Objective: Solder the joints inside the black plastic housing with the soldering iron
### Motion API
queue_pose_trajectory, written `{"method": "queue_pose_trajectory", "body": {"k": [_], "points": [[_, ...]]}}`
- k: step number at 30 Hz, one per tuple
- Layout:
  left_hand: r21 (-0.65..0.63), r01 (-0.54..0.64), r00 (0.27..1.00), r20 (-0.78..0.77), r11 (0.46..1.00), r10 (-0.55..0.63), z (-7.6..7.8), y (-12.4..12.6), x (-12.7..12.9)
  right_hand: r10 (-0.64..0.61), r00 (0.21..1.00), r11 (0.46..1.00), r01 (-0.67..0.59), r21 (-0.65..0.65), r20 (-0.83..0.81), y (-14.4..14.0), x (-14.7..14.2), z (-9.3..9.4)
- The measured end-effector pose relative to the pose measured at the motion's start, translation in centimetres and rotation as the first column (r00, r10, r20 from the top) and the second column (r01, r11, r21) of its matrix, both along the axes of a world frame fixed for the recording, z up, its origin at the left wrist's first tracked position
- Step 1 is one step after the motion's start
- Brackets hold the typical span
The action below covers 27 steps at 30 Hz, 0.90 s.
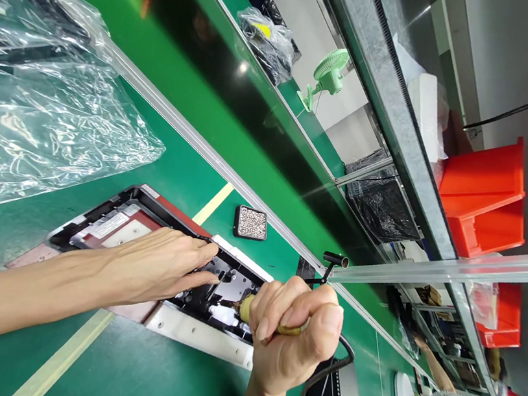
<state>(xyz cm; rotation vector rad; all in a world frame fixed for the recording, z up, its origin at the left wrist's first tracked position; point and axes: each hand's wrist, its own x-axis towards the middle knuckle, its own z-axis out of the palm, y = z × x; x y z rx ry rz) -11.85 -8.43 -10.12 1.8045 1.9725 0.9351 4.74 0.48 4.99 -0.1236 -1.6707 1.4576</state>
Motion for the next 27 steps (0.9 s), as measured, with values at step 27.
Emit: {"method": "queue_pose_trajectory", "body": {"k": [27], "points": [[0.077,0.0,0.999,0.038,0.997,-0.003,-0.1,-0.09,-0.04,0.013,1.0,1.0,-0.013,0.016,-0.012,0.03,0.04,-0.06]]}}
